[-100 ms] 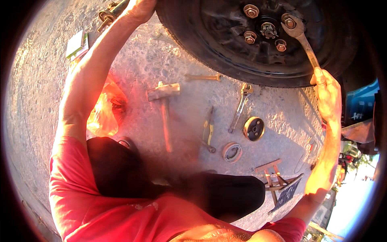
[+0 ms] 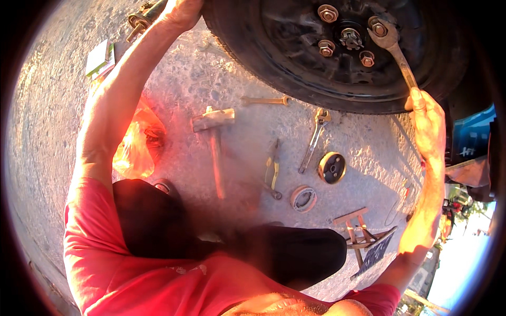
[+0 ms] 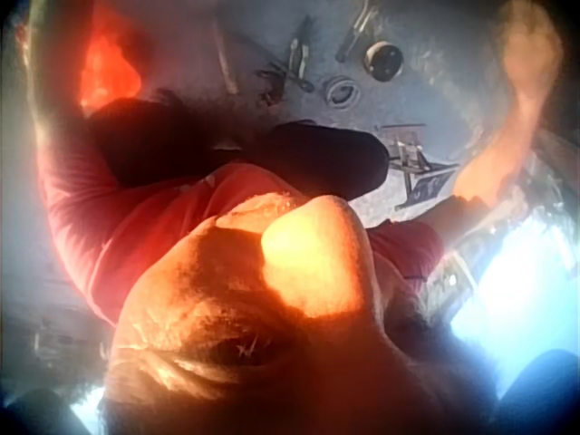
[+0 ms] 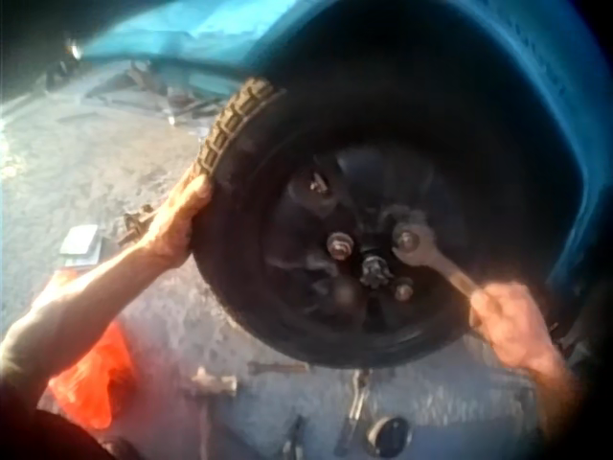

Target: The person removes nuts from a wheel hub using a wrench and hammer, then uses pliers to manipulate a pin on the axle. They continue to loosen the central nut by hand and with a wrench while holding the tire.

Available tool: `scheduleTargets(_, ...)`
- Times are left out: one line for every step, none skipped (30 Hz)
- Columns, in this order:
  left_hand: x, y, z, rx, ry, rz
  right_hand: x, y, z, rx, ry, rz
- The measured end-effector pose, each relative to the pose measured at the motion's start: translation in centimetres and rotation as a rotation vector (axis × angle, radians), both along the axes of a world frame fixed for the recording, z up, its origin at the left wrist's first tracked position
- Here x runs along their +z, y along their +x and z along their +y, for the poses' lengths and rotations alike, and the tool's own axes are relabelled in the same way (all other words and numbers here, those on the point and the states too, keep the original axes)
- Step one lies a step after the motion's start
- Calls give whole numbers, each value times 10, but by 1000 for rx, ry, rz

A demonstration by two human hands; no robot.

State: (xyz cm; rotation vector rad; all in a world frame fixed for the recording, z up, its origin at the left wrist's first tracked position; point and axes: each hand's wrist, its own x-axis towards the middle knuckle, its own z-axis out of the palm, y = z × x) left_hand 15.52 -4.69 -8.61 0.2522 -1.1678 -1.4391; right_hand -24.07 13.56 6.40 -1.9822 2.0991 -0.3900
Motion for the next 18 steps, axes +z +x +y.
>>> scheduleTargets(-2, -4, -1, -168, 29, 197, -11, 2, 4, -109, 33, -111)
scheduleTargets(-2, -9, -2, -178, 20, 217, -27, 4, 11, -145, -2, -219)
scheduleTargets(0, -8, 1, -169, 11, 211, -55, 8, 12, -159, -33, -354)
scheduleTargets(5, -10, 5, -10, -35, 42, -77, 13, 19, -212, -10, -584)
scheduleTargets(9, -13, 8, 151, -82, -132, -102, 20, 24, -261, 13, -822)
scheduleTargets(8, -14, 6, 169, -61, -116, -125, 41, 26, -292, -62, -950)
scheduleTargets(3, -11, 2, 196, -56, -139, -148, 68, 26, -322, -132, -1086)
scheduleTargets(2, -13, 0, 212, -77, -132, -168, 96, 19, -405, -228, -1188)
scheduleTargets(3, -16, 1, 227, -96, -116, -179, 116, 12, -488, -327, -1278)
scheduleTargets(7, -18, 3, 214, -121, -112, -178, 121, 10, -451, -288, -1295)
scheduleTargets(12, -20, 5, 197, -147, -105, -176, 120, 11, -415, -251, -1310)
scheduleTargets(16, -22, 7, 179, -172, -98, -176, 115, 13, -367, -215, -1358)
scheduleTargets(11, -14, 4, 220, -138, -136, -176, 121, 9, -366, -221, -1364)
scheduleTargets(-1, -3, -4, 267, -103, -178, -176, 124, 6, -356, -194, -1354)
scheduleTargets(-7, 2, -9, 306, -66, -211, -174, 125, 6, -351, -174, -1335)
scheduleTargets(-5, -1, -7, 286, -97, -206, -170, 121, 10, -362, -162, -1296)
scheduleTargets(-3, 1, -9, 248, -70, -227, -163, 118, 15, -371, -150, -1257)
scheduleTargets(-2, 5, -13, 212, -42, -251, -158, 113, 20, -380, -136, -1220)
